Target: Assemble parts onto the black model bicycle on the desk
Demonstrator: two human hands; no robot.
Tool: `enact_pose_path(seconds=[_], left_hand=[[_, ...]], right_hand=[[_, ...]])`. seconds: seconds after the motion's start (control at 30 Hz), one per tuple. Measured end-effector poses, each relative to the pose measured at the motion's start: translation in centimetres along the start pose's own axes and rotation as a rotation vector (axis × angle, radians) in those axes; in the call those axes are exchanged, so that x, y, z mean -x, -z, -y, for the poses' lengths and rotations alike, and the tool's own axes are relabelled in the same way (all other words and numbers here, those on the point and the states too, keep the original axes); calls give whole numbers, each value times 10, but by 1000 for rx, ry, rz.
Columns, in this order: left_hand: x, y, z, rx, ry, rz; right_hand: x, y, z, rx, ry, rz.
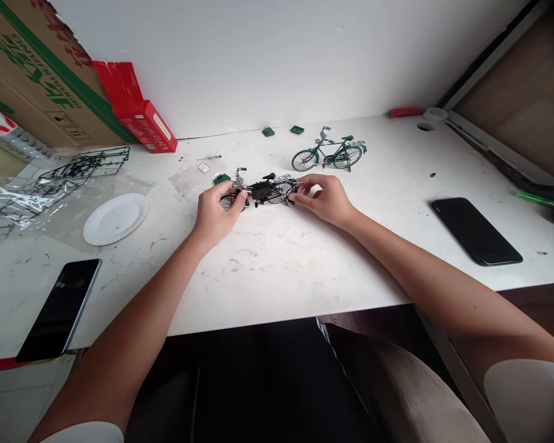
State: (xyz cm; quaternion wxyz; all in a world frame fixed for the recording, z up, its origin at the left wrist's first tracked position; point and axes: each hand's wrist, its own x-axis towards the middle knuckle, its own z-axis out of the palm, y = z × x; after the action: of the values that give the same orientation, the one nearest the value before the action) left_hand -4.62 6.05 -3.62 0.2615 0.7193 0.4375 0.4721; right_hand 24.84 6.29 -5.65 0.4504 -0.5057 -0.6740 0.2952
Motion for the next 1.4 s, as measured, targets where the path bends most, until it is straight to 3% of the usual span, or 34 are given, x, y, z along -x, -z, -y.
enact_pose_path(seconds=[0.23, 0.57, 0.77, 1.0, 1.23, 1.4], left_hand=[[-2, 0, 5, 6, -17, 4], [-3, 1, 12, -37, -35, -1], [-1, -1, 9, -56, -43, -53], [-1, 0, 7, -37, -73, -29], [1, 3, 3, -15, -93, 24], [-1, 1, 4, -39, -60, -12]], right_hand=[[-1, -2, -1, 63, 41, -42], [-3, 0, 0, 45, -13, -6], [-3, 0, -2, 94, 8, 1], [-1, 1, 3, 129, -7, 4], [0, 2, 3, 159, -13, 56], [1, 2, 9, 167, -16, 126]])
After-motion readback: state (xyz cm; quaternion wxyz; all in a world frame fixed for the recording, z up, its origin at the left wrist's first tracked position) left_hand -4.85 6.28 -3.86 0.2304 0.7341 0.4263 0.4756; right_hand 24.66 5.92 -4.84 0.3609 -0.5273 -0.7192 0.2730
